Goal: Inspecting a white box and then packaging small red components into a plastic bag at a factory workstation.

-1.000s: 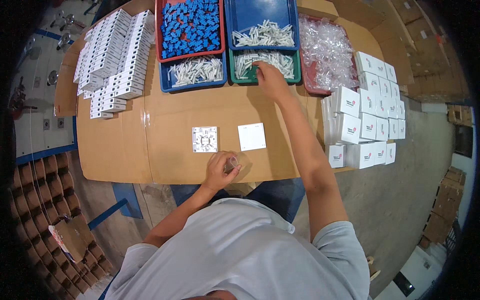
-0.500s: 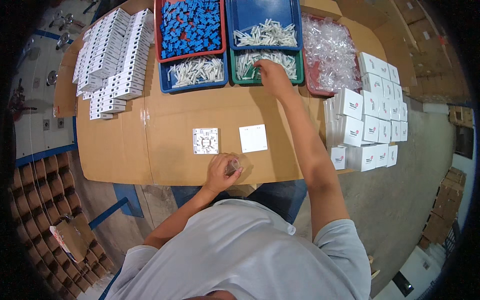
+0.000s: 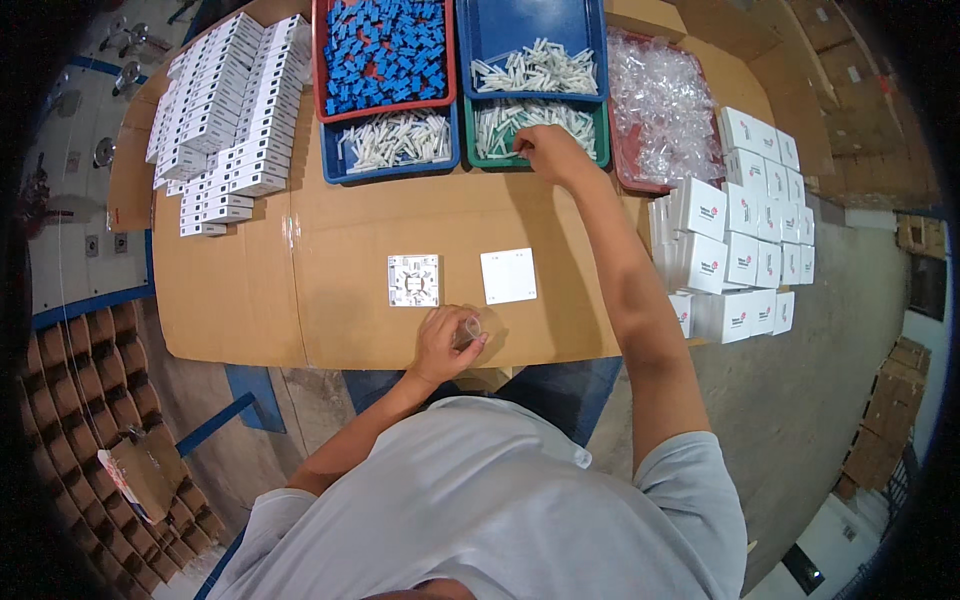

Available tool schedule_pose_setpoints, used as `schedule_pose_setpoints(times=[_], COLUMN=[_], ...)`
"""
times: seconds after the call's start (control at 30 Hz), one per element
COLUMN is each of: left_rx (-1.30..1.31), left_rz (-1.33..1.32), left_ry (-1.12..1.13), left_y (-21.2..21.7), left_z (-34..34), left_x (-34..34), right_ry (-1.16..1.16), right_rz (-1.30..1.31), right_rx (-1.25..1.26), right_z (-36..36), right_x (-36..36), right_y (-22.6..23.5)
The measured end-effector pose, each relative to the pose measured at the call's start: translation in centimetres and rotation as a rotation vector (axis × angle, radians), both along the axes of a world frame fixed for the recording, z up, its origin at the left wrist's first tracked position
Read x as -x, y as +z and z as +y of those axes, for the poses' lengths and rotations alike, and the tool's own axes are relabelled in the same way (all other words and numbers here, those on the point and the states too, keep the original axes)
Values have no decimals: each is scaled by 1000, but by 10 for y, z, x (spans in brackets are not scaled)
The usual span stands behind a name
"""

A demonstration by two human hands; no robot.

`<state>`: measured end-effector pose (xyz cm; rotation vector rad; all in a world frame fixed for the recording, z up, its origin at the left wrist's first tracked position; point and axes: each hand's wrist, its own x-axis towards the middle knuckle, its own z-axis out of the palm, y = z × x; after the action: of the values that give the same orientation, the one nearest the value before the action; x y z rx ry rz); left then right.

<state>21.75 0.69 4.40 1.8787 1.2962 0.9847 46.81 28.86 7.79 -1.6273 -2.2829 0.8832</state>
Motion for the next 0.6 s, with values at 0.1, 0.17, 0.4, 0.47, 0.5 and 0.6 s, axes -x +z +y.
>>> schedule_pose_setpoints(times=[0.1,0.17,0.4,0.47,0.5,0.6], left_rx=[-13,1,14,-18,-46,-82], left_rz=[-5,1,-6,-3,-2,2], left_ry=[-2,-3,0,11,19,22], left_y=[-1,0,0,-2,-2,-2], left_z=[1,1,0,0,0,0], left_x=[0,1,2,1,1,2], right_ry=[23,57,78,-11,-10,-165], right_rz=[32,4,-49,112,114,360], right_rx=[21,-5,-204,-303,-304,-296], right_z=[3,4,-7,-15,-15,-16], right_x=[0,1,9,9,11,10], right_y=[0,0,-8,-9,-11,-20])
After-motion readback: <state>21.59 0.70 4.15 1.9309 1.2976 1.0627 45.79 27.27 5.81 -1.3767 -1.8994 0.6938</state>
